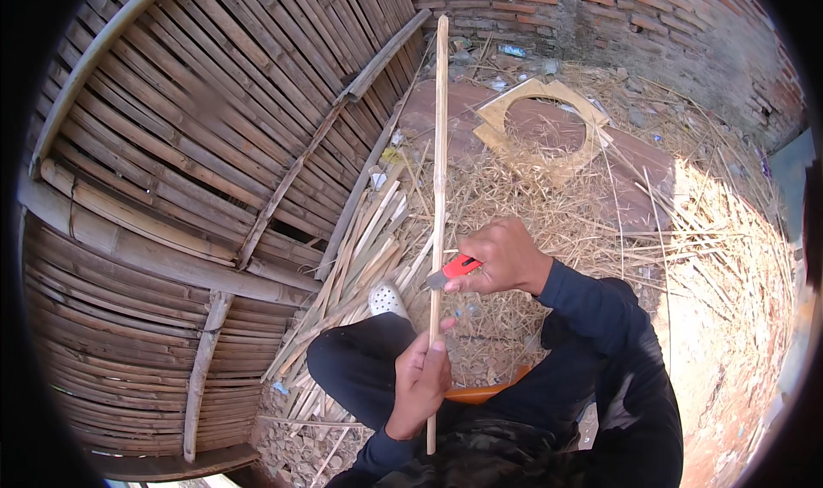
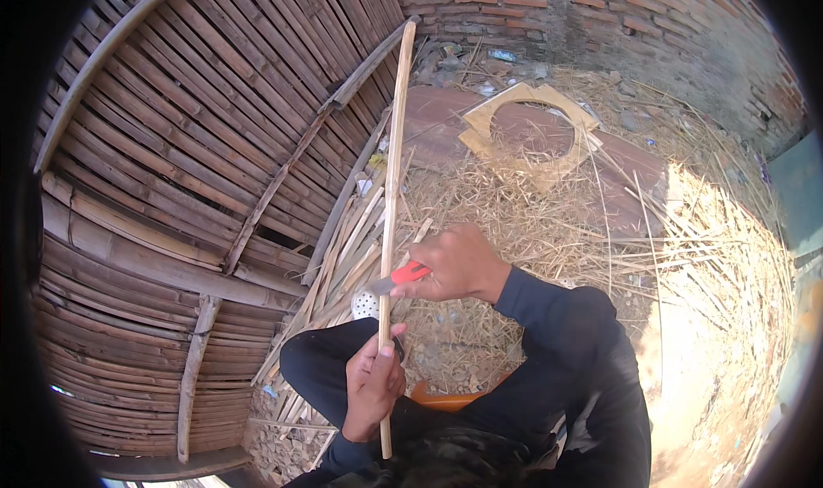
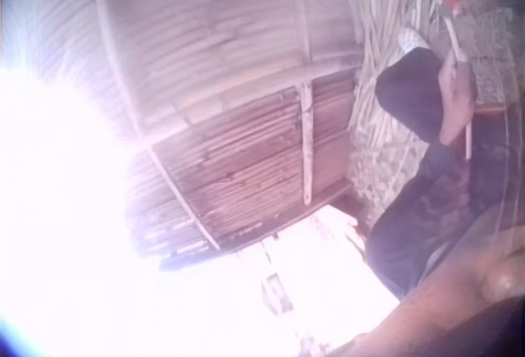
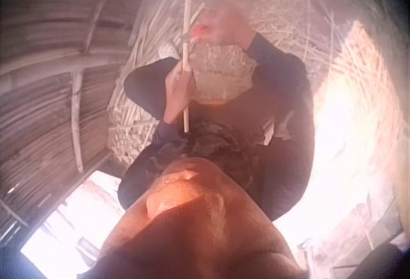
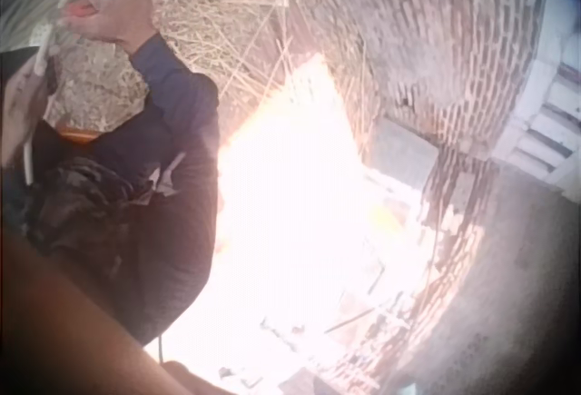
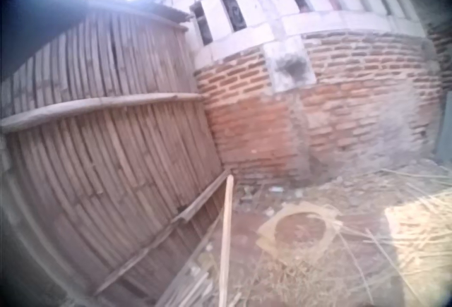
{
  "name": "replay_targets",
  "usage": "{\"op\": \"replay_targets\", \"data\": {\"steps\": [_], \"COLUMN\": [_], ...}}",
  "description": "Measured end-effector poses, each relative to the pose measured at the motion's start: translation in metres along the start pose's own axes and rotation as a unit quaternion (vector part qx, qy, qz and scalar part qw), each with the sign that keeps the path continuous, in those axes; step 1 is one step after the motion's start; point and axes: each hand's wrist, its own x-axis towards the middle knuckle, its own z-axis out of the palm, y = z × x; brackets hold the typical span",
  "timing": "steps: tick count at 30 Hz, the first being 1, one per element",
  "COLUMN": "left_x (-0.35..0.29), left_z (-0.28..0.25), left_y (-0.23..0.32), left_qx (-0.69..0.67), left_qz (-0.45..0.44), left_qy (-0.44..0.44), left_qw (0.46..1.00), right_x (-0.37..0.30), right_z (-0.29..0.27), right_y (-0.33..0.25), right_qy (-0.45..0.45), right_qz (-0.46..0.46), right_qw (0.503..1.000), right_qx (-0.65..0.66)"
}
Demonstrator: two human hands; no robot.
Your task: The person sits on a low stool and uses a knife to shave and smooth a long bamboo stick. They hold the stick with one hand and scrape along its length with the knife in the other, removing thin strips of material.
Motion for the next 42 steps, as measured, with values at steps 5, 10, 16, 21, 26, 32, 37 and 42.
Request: {"op": "replay_targets", "data": {"steps": [5, 10, 16, 21, 26, 32, 37, 42], "left_x": [-0.007, -0.006, -0.009, -0.017, -0.041, -0.046, -0.009, -0.002], "left_z": [0.006, 0.002, -0.002, -0.003, -0.003, -0.03, -0.018, -0.008], "left_y": [0.005, 0.005, 0.003, -0.011, -0.012, -0.032, -0.004, -0.001], "left_qx": [0.095, 0.163, 0.225, 0.224, 0.156, 0.133, 0.103, 0.116], "left_qz": [0.037, 0.06, 0.073, 0.064, -0.015, -0.039, 0.034, 0.044], "left_qy": [0.027, 0.032, 0.032, 0.033, -0.001, 0.049, 0.06, 0.049], "left_qw": [0.994, 0.984, 0.971, 0.972, 0.988, 0.989, 0.992, 0.991], "right_x": [0.004, 0.008, 0.014, 0.019, 0.03, -0.032, 0.004, 0.002], "right_z": [0.011, 0.02, 0.021, 0.021, -0.006, -0.024, -0.015, 0.004], "right_y": [-0.004, 0.01, 0.026, 0.065, 0.139, 0.187, 0.097, 0.028], "right_qy": [0.077, 0.112, 0.124, 0.131, 0.054, 0.09, 0.032, 0.008], "right_qz": [-0.026, -0.002, -0.008, 0.046, 0.503, 0.514, 0.272, 0.072], "right_qw": [0.996, 0.991, 0.986, 0.978, 0.847, 0.844, 0.961, 0.997], "right_qx": [-0.036, -0.068, -0.113, -0.157, -0.162, -0.129, -0.034, -0.03]}}
